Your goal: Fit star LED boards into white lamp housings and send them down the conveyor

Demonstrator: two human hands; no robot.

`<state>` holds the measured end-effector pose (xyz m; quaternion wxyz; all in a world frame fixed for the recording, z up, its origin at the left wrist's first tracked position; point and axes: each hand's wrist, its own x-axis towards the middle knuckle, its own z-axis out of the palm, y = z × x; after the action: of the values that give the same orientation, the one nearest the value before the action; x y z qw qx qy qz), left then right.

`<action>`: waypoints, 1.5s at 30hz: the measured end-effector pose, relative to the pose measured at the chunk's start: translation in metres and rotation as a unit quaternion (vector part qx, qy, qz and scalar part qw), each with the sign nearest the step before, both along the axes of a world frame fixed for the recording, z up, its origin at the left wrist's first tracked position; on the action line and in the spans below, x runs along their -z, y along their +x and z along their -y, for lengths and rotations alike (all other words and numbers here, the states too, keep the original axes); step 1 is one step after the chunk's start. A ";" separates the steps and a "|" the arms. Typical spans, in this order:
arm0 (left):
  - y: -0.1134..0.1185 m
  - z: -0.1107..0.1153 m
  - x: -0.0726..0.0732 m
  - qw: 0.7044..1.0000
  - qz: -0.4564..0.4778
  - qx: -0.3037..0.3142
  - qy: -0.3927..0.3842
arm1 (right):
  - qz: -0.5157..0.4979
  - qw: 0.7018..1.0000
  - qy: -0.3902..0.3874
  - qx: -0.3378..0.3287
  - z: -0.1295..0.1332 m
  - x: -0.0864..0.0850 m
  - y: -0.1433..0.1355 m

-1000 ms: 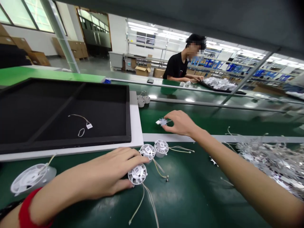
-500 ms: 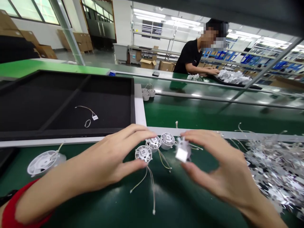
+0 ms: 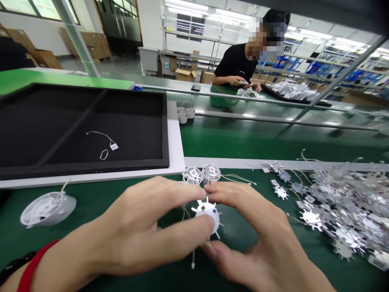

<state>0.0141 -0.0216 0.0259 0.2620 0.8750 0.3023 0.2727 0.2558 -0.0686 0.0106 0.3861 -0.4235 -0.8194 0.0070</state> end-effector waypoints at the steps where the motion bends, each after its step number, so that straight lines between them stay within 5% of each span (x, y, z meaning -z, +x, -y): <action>1: 0.000 0.002 -0.001 1.000 0.004 -0.001 -0.017 | -0.002 1.000 -0.006 -0.001 0.001 0.000 0.000; 4: -0.003 0.008 0.000 1.000 0.012 -0.014 0.013 | -0.004 1.000 0.015 0.008 0.002 0.002 -0.002; 10: -0.008 0.009 0.013 0.977 0.019 -0.033 0.212 | 0.038 0.985 0.155 0.064 0.000 0.001 -0.007; 13: -0.003 0.006 0.018 0.974 0.030 -0.029 0.223 | 0.071 0.981 0.170 0.062 -0.001 0.001 -0.007; 19: 0.010 0.000 0.005 0.994 0.104 -0.032 -0.022 | 0.068 0.981 0.175 0.054 -0.001 0.005 -0.009; 25: 0.010 0.001 -0.006 0.957 0.067 -0.091 -0.267 | 0.061 0.980 0.186 0.046 -0.001 0.005 -0.010; 34: 0.009 0.002 -0.003 0.957 0.051 -0.130 -0.255 | 0.100 0.971 0.211 0.059 0.000 0.007 -0.009; 37: 0.011 0.003 -0.008 0.919 0.080 -0.139 -0.359 | 0.099 0.967 0.223 0.073 0.002 0.008 -0.009; 40: 0.010 -0.003 -0.008 0.864 0.130 -0.067 -0.482 | 0.110 0.962 0.234 0.085 0.003 0.006 -0.008; 45: 0.008 -0.006 -0.003 0.807 0.172 0.000 -0.565 | 0.125 0.955 0.253 0.093 0.002 0.004 -0.006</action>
<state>0.0221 -0.0156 0.0291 0.7579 0.5107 0.3532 0.1999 0.2495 -0.0705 0.0061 0.3738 -0.3840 -0.7931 -0.2894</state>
